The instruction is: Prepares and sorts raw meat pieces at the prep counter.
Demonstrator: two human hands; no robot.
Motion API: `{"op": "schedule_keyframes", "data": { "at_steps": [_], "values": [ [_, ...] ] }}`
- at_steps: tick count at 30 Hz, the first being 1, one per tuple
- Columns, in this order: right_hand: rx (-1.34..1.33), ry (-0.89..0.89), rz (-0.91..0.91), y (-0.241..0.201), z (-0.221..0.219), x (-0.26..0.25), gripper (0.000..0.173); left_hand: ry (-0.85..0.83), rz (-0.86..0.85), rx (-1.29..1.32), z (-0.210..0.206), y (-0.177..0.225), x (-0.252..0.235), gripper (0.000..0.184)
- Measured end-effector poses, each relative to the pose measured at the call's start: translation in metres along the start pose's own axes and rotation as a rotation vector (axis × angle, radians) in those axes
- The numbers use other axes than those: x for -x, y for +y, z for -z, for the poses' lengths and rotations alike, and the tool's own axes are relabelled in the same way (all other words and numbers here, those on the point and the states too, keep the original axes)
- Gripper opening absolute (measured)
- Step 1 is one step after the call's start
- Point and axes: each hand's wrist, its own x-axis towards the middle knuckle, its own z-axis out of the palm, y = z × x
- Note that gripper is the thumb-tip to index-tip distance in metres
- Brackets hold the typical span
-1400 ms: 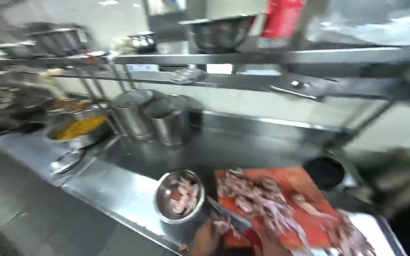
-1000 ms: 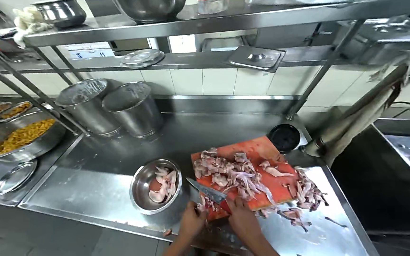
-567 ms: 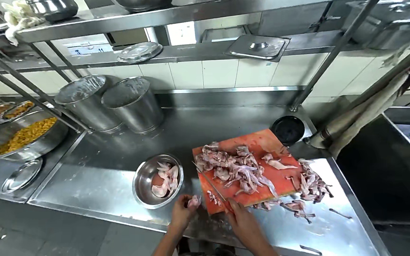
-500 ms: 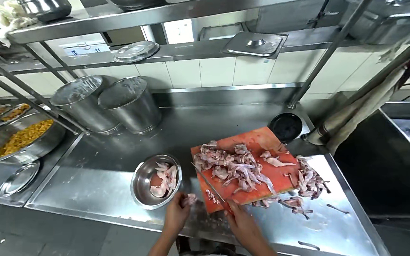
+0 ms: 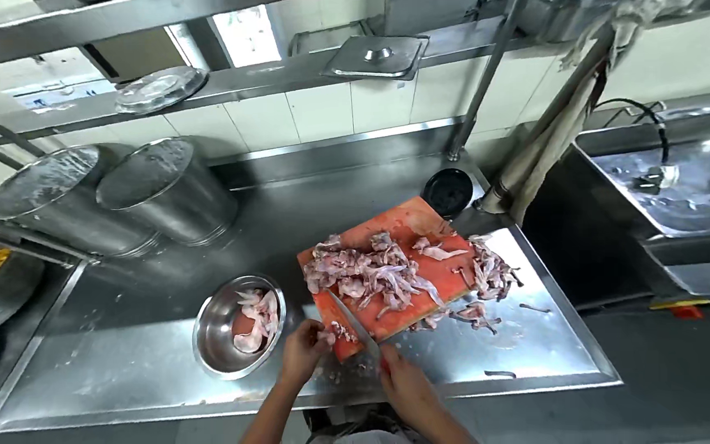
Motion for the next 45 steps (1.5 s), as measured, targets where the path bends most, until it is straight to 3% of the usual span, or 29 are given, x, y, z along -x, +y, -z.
{"op": "schedule_keyframes", "data": {
  "at_steps": [12,21,28,31,34,37,40,45],
  "values": [
    [0.011,-0.087,-0.034,-0.042,-0.003,0.017,0.039,0.092,0.016,0.542,-0.015,-0.018,0.019,0.036],
    [0.053,-0.125,-0.051,-0.048,-0.016,0.026,0.042,0.022,0.04,0.558,-0.016,-0.012,0.017,0.032],
    [0.02,-0.072,-0.174,-0.05,-0.009,0.034,0.042,0.009,0.066,0.69,-0.017,0.014,0.008,0.012],
    [0.006,-0.068,-0.189,-0.045,-0.012,0.031,0.042,-0.021,0.099,0.526,-0.016,0.007,0.001,0.012],
    [0.011,-0.07,-0.186,-0.04,-0.018,0.028,0.04,-0.049,0.128,0.266,-0.009,-0.012,-0.001,0.028],
    [0.003,-0.071,-0.185,-0.037,-0.021,0.026,0.041,-0.1,0.126,0.345,-0.005,-0.021,0.006,0.042],
    [-0.009,-0.059,-0.179,-0.036,-0.02,0.026,0.04,-0.143,0.038,0.198,-0.007,-0.02,0.009,0.064],
    [0.005,-0.079,-0.189,-0.037,-0.016,0.023,0.041,-0.045,-0.01,-0.043,-0.008,-0.017,0.004,0.034]
  ]
}}
